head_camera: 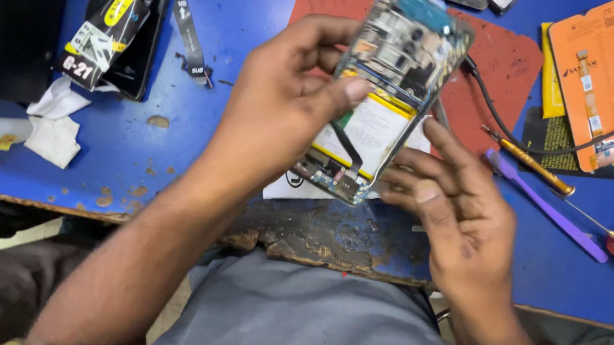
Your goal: The person repairs a disassembled smartphone at a workbench. They pry at the phone's internals with a metal spudger, lift and reposition the phone, unscrew components with a screwdriver, and clean the internal board with a cotton swab.
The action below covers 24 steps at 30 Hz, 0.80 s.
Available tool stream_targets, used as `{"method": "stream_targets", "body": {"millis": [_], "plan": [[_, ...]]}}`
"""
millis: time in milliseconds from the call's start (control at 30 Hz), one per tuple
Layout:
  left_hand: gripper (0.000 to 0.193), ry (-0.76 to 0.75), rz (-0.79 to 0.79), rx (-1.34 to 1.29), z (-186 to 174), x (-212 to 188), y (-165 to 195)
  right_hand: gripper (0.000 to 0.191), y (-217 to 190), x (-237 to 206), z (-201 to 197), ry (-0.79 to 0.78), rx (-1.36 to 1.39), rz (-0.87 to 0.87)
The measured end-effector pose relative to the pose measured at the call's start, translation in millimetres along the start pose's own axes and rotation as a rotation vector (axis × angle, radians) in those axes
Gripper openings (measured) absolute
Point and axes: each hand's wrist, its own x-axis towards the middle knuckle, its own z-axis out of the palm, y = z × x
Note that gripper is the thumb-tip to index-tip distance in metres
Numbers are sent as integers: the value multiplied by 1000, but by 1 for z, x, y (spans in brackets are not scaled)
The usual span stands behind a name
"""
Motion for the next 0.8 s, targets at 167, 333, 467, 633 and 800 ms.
{"method": "stream_targets", "body": {"millis": [167, 333, 467, 633, 800], "plan": [[39, 103, 40, -665, 15, -24, 7, 69, -8, 3, -4, -252, 139, -8], [59, 4, -41, -800, 6, -18, 29, 61, -13, 14, -9, -177, 77, -10], [88, -108, -151, -1156, 3, -8, 36, 57, -17, 20, -15, -209, 29, -13], [78, -87, 148, -1098, 9, -7, 39, 69, -35, 19, 6, -103, 34, -38], [74, 36, 202, -1141, 26, -3, 52, 118, -70, 18, 21, -68, -518, -410]]}}
